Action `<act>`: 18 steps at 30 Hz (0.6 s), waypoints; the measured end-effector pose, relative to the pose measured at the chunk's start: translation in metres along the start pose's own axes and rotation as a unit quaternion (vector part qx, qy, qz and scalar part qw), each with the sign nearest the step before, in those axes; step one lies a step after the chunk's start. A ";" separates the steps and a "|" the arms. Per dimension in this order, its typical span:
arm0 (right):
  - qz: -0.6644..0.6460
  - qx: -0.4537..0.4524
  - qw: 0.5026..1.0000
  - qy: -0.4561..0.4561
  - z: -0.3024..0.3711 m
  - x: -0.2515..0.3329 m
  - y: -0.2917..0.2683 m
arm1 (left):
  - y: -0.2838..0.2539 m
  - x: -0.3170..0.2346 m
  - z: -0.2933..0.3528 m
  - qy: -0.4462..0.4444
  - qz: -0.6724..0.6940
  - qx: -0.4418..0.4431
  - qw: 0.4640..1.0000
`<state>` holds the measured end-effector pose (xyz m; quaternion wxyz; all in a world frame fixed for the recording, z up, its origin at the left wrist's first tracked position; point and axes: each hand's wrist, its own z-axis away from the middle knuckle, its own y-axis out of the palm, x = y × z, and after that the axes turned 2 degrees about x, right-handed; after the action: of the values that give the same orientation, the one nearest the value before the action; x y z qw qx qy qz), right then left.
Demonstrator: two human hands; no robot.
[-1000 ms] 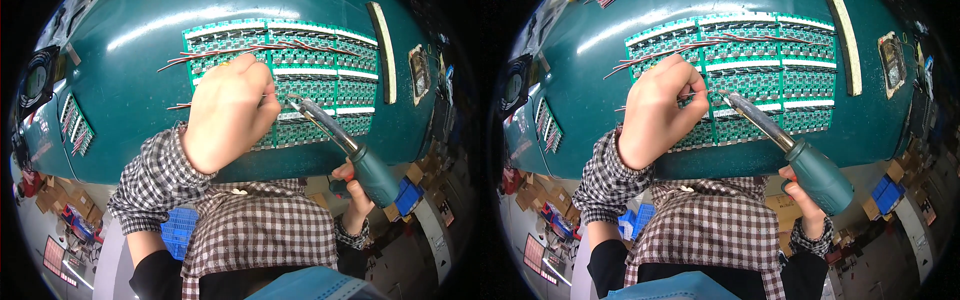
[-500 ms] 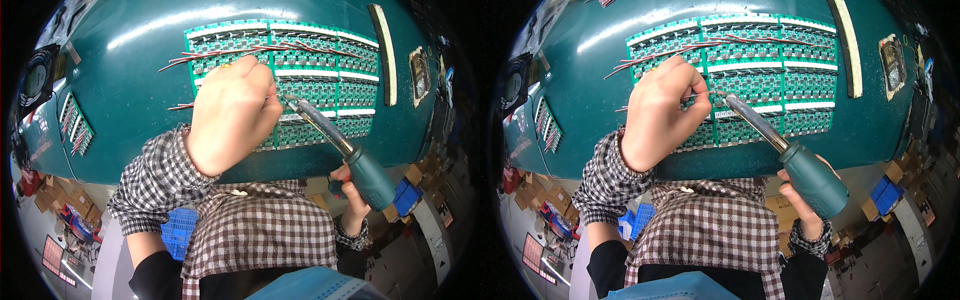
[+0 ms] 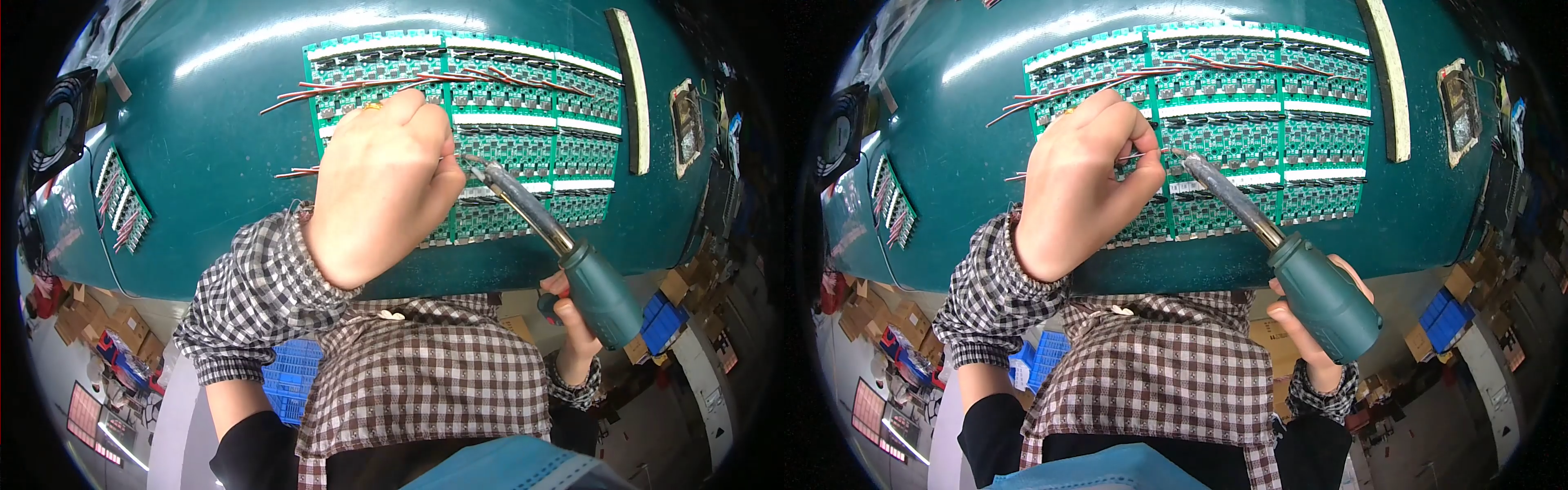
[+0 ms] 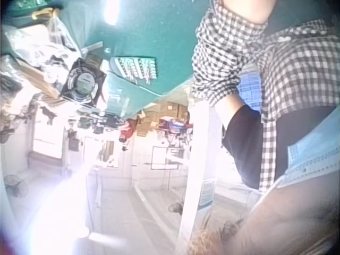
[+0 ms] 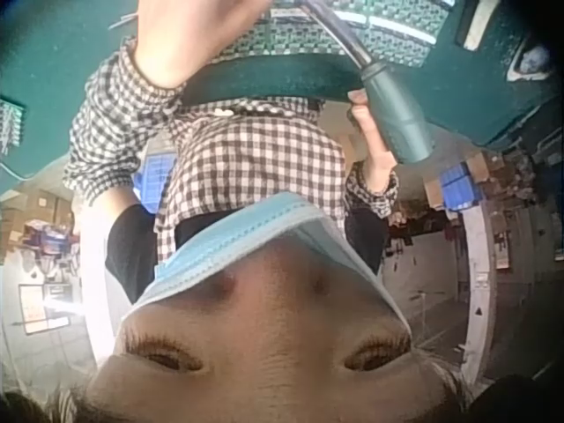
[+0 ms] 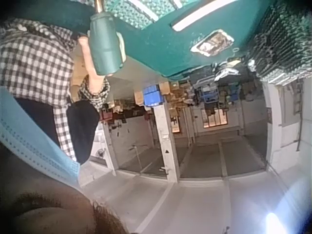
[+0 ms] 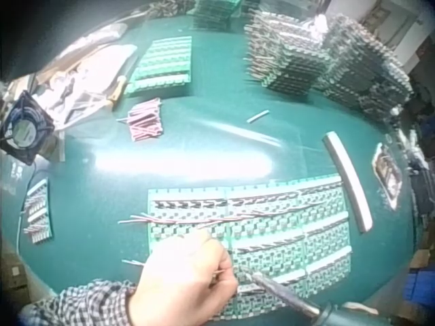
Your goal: The person solders wires onto circuit board panels using a soldering gun, picking wires by hand and attaching them across rows on the boards.
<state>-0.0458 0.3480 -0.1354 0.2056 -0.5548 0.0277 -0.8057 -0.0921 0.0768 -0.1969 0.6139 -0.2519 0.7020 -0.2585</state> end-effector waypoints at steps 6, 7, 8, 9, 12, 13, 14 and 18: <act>0.044 0.025 0.999 -0.019 0.000 0.002 -0.003 | -0.003 -0.003 0.001 -0.004 0.001 0.006 1.000; 0.052 0.033 0.998 -0.029 -0.001 0.001 -0.004 | -0.002 -0.003 0.001 -0.005 0.001 0.006 1.000; 0.060 0.042 0.997 -0.039 -0.002 0.000 -0.004 | -0.001 -0.002 0.002 -0.007 0.004 0.007 1.000; 0.060 0.042 0.997 -0.039 -0.002 0.001 -0.004 | -0.001 -0.002 0.002 -0.008 0.007 0.007 1.000; 0.041 0.031 0.999 -0.013 -0.003 0.002 -0.001 | 0.001 -0.002 0.002 -0.008 -0.006 0.003 1.000; 0.037 0.023 0.999 -0.011 -0.003 0.002 0.000 | 0.001 -0.001 0.001 -0.008 -0.006 0.003 1.000; 0.033 0.016 0.999 -0.008 -0.002 0.003 0.000 | 0.001 -0.001 0.001 -0.006 -0.004 0.005 1.000; 0.050 0.032 0.998 -0.021 -0.003 0.002 -0.001 | 0.000 -0.002 0.001 -0.010 -0.007 0.008 1.000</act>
<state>-0.0494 0.3474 -0.1345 0.2639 -0.5627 0.0259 -0.7830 -0.0907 0.0779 -0.1953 0.6212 -0.2544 0.6919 -0.2659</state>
